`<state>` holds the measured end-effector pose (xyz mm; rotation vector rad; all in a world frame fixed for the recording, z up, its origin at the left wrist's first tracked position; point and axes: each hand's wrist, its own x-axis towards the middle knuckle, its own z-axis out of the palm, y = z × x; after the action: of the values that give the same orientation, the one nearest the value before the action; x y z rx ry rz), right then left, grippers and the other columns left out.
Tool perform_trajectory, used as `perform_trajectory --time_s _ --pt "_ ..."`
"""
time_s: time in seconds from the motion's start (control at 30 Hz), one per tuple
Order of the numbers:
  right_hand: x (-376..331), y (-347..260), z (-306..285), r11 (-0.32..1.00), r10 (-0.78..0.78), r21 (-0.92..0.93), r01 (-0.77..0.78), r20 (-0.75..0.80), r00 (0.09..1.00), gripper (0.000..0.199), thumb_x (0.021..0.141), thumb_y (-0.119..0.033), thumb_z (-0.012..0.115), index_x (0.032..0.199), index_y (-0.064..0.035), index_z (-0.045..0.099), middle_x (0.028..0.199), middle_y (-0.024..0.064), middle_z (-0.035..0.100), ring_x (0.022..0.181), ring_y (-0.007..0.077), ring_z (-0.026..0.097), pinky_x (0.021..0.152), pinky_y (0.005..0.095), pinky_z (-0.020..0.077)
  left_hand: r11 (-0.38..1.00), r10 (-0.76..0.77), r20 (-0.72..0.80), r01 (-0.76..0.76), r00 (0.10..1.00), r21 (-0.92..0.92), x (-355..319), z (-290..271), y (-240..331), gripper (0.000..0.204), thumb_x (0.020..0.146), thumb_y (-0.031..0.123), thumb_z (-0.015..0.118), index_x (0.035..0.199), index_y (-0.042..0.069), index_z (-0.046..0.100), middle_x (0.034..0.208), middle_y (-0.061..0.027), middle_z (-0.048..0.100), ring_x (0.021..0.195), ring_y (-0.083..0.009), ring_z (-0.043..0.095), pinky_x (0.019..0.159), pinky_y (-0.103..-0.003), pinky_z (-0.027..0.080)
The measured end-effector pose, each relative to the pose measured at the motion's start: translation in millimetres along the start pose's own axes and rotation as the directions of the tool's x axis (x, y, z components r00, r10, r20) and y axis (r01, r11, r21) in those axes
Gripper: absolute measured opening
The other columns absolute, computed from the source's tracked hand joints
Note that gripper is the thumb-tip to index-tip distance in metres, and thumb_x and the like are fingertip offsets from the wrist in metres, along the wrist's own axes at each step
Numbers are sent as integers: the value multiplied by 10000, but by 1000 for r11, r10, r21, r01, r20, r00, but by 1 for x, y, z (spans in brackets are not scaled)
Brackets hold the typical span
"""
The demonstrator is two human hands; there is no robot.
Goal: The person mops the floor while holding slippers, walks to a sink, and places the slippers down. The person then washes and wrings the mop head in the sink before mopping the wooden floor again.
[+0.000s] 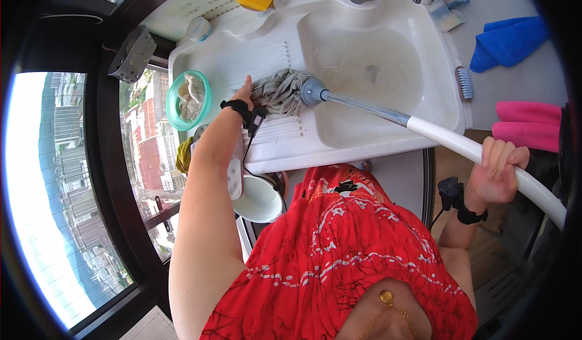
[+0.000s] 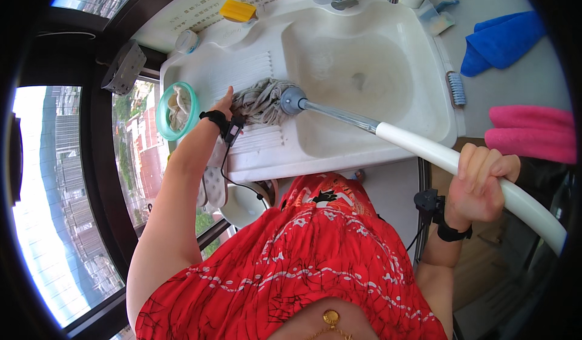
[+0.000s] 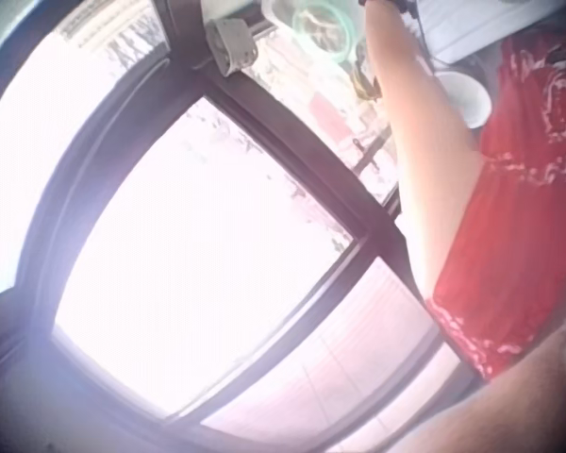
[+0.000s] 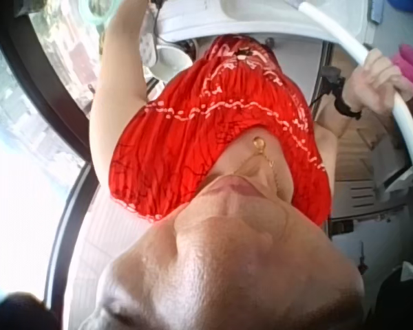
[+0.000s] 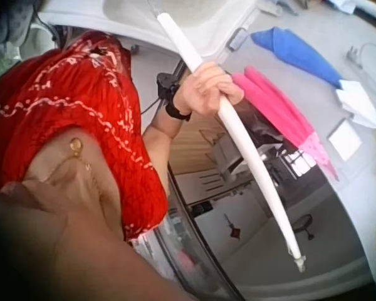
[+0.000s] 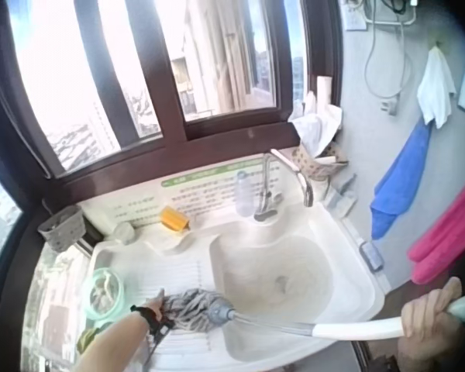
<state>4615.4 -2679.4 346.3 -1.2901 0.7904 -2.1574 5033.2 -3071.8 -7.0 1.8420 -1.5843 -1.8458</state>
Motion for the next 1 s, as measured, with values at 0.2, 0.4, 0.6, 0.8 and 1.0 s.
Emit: perform_trajectory --time_s 0.2,0.4,0.6,0.8,1.0 --pt "-17 3 0 997 -58 -47 57 -26 998 95 789 -106 526 802 -68 440 534 -12 412 431 63 367 486 223 319 448 189 39 -121 981 886 -5 47 54 973 537 -5 738 1375 224 298 1123 -204 573 1063 -339 554 861 -411 456" --pt "-27 2 -11 996 -52 -73 48 -58 997 121 766 -64 519 806 -72 405 530 -11 394 438 89 380 487 242 350 342 130 -101 51 986 938 10 69 41 355 590 93 685 943 109 660 966 -160 647 977 -302 605 791 -387 500" --pt "-35 4 -22 1000 -19 -5 18 -68 997 112 756 -52 514 814 -68 420 532 -11 392 445 92 374 518 258 341 860 156 -359 52 920 507 4 44 -12 462 729 289 614 1021 -68 586 1014 -208 619 1003 -319 583 829 -317 464" --pt "-35 6 -34 1000 -3 15 4 -58 998 89 780 -79 519 810 -65 437 541 -11 394 461 80 369 528 251 307 706 531 -89 -382 842 597 -55 47 -18 413 782 226 611 1062 -72 547 987 -179 621 941 -269 606 832 -363 484" --pt "-27 11 -35 1000 -17 8 18 -47 999 76 779 -87 512 800 -65 442 542 -10 392 459 75 360 520 250 289 634 16 -149 -126 989 -763 -77 91 4 343 753 187 659 988 -52 584 902 -132 628 796 -253 635 690 -404 533"
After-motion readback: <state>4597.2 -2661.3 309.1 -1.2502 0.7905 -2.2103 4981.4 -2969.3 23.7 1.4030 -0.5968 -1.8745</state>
